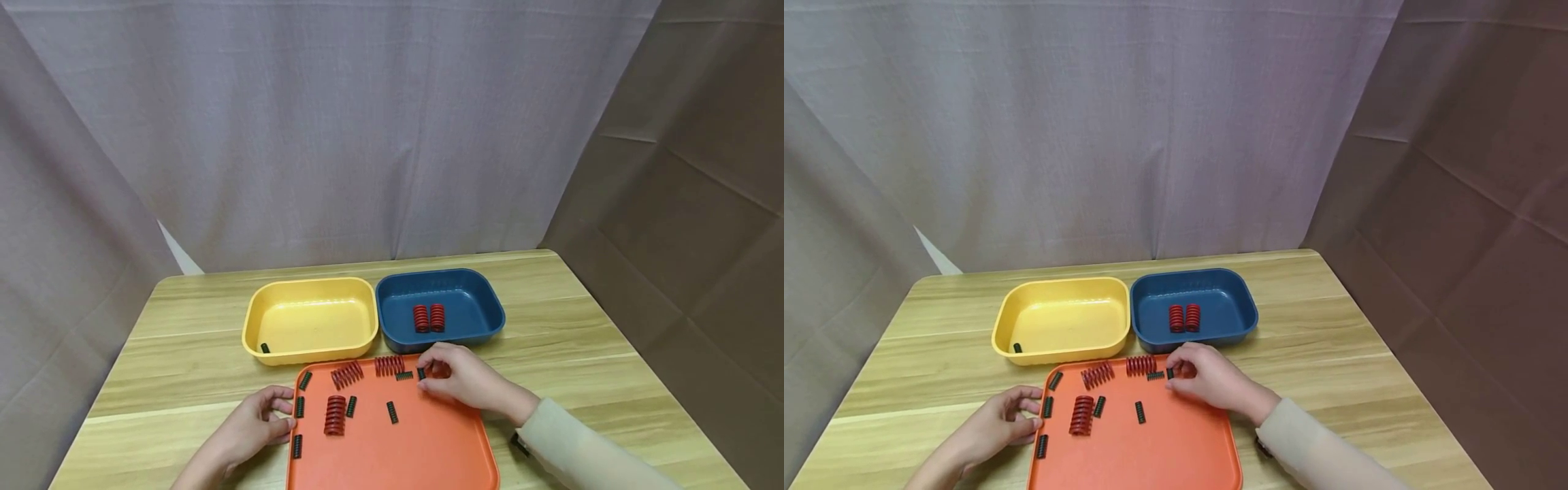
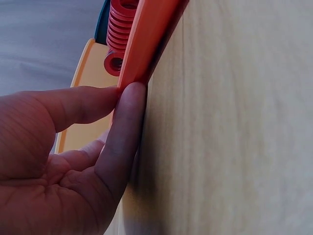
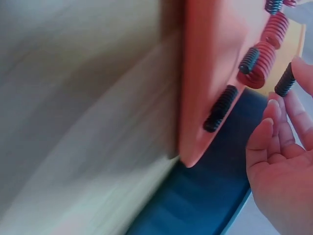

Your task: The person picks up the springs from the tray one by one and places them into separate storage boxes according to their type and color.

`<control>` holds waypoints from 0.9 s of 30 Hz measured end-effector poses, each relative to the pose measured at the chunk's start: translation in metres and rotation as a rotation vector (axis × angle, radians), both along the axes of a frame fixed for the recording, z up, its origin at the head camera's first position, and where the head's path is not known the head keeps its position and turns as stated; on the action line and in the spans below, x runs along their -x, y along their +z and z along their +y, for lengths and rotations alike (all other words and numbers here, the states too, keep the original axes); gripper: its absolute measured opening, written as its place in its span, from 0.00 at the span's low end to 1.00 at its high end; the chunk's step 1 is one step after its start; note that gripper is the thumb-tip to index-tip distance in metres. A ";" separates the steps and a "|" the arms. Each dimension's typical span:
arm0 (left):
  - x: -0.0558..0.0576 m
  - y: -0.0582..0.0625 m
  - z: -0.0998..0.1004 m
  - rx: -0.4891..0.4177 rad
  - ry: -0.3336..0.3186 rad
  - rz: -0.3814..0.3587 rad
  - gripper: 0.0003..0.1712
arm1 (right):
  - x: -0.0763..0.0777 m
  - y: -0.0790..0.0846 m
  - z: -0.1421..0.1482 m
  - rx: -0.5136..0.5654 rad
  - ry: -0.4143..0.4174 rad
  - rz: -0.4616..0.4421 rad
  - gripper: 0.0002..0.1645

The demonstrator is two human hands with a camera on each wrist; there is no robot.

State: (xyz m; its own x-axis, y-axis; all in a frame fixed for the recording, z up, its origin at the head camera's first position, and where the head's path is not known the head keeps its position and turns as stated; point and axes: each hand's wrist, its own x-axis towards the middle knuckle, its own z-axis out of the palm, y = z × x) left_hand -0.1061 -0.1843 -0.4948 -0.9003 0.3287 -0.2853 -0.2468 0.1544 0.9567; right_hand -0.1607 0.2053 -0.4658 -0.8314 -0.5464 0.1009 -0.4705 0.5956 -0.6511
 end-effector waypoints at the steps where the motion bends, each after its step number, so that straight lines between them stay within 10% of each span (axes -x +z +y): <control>1: 0.000 0.000 0.000 0.000 0.000 0.003 0.29 | 0.000 0.002 -0.002 0.017 0.000 0.004 0.14; 27: -0.001 -0.002 0.001 0.005 0.026 -0.013 0.31 | 0.031 0.022 -0.065 0.165 -0.237 0.063 0.23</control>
